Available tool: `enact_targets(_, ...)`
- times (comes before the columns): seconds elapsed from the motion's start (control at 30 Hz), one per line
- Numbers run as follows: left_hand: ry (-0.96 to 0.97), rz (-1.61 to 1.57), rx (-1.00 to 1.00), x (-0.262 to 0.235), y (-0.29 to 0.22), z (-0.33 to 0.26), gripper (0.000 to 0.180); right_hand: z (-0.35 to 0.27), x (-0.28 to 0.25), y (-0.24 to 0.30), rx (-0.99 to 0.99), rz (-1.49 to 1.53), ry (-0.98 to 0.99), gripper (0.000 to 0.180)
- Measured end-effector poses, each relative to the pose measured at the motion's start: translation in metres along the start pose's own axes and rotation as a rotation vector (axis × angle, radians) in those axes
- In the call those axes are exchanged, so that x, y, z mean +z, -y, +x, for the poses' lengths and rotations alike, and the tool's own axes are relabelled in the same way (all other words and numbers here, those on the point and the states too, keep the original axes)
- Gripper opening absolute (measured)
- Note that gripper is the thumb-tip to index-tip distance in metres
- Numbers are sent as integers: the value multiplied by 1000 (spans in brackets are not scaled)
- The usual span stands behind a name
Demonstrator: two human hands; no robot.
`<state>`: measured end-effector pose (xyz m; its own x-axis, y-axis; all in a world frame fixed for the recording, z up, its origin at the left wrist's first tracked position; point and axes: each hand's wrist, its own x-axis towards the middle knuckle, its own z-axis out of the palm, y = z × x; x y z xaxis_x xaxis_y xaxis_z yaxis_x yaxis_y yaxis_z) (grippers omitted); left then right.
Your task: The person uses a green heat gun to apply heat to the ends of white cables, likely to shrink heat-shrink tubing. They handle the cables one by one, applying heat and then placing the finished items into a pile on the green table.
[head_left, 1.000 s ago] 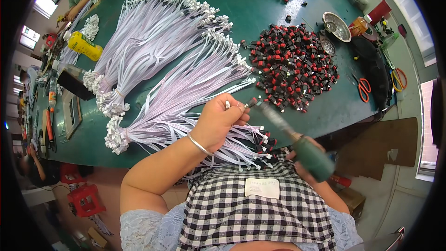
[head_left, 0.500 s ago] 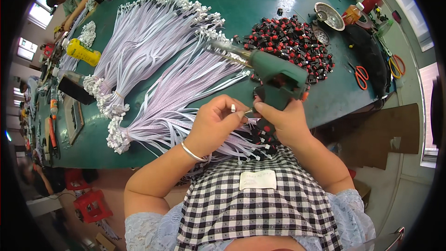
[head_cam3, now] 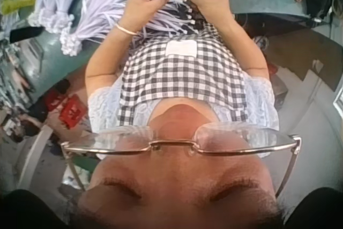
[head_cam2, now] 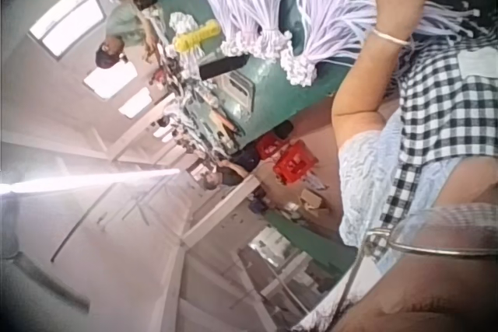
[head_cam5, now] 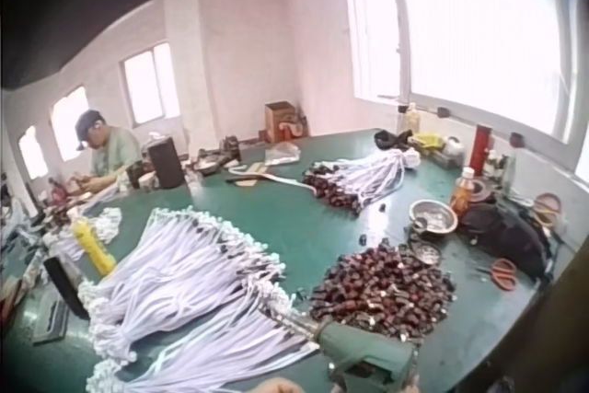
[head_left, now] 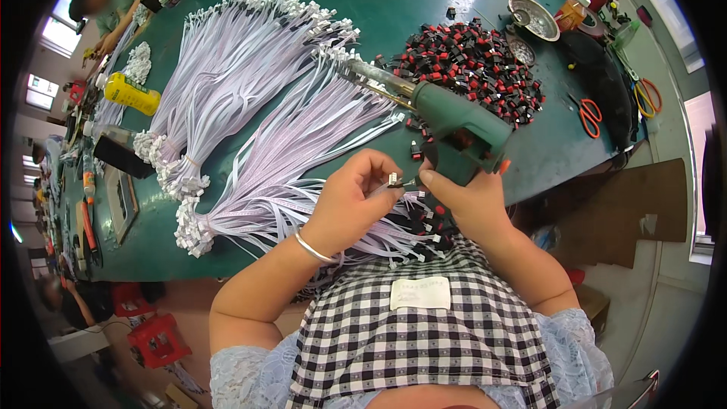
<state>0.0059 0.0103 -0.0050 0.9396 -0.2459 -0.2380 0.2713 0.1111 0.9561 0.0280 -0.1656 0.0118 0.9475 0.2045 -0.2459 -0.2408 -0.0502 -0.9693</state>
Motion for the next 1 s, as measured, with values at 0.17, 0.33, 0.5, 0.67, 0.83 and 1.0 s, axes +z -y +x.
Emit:
enact_targets(0.17, -47, -40, 36, 5, 1, 0, 30, -2, 6, -2, -83, 76, -44, 15)
enact_targets(0.33, -107, 16, 37, 7, -1, -3, 34, -4, 5, -1, -44, 106, -28, 17)
enact_targets(0.5, -189, 272, 223, 10, 2, -3, 38, -5, 1, -7, -5, 150, -41, 21)
enact_targets(0.67, -196, 603, 350, 16, -8, -8, 36, -5, 1, -20, 35, 378, -61, 27)
enact_targets(0.83, -172, 410, 207, 15, -4, -6, 29, -4, -2, -19, 47, 243, -37, 26)
enact_targets(1.0, -80, 6, -7, 7, -10, -7, 14, -5, -3, -16, -151, 81, -13, 24)
